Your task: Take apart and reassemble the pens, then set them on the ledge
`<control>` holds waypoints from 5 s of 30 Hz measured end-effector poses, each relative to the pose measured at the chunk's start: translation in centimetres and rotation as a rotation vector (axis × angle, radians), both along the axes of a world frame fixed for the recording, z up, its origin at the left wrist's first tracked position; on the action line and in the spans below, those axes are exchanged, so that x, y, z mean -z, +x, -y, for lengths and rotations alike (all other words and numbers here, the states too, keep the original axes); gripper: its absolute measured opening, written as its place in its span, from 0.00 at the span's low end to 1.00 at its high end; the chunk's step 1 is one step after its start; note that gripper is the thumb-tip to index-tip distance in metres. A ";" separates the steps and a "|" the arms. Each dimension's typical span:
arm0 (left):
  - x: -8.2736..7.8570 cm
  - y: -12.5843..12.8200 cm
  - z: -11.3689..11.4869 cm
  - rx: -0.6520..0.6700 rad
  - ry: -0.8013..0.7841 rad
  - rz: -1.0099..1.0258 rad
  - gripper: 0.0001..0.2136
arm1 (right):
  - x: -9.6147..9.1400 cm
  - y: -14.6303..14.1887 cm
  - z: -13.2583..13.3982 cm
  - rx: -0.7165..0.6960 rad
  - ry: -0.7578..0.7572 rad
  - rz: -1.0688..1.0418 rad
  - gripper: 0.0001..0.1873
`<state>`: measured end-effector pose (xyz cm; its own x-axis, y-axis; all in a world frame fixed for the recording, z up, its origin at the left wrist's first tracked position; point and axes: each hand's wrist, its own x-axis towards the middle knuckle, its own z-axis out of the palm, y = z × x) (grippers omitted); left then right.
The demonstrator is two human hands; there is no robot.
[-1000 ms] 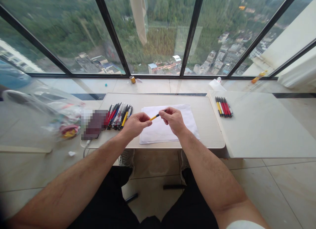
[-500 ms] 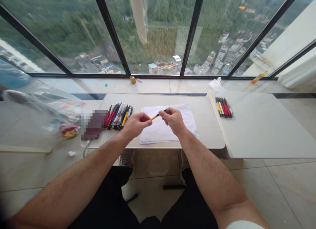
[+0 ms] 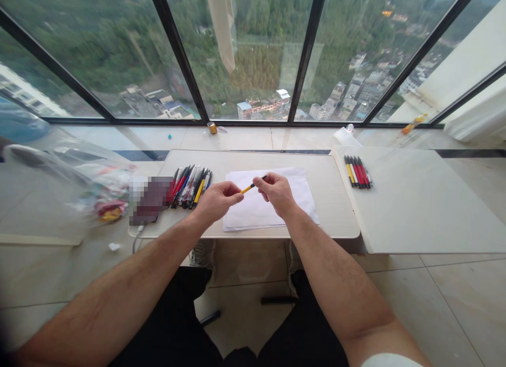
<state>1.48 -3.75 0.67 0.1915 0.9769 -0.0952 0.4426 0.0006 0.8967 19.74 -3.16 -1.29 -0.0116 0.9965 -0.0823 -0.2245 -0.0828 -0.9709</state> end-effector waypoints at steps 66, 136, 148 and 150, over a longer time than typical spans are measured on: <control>0.2 0.2 -0.1 0.027 -0.100 0.075 0.10 | -0.6 0.1 0.1 0.018 -0.028 -0.113 0.17; 0.3 0.2 -0.5 -0.090 -0.214 0.511 0.12 | 1.0 -1.0 2.7 -0.118 0.725 0.946 0.28; 0.8 0.1 -0.5 -0.133 -0.195 0.499 0.07 | 0.9 -1.6 2.9 -0.112 0.749 0.965 0.30; 0.8 0.1 -0.5 -0.127 -0.193 0.497 0.07 | 0.9 -1.5 2.9 -0.118 0.747 0.967 0.30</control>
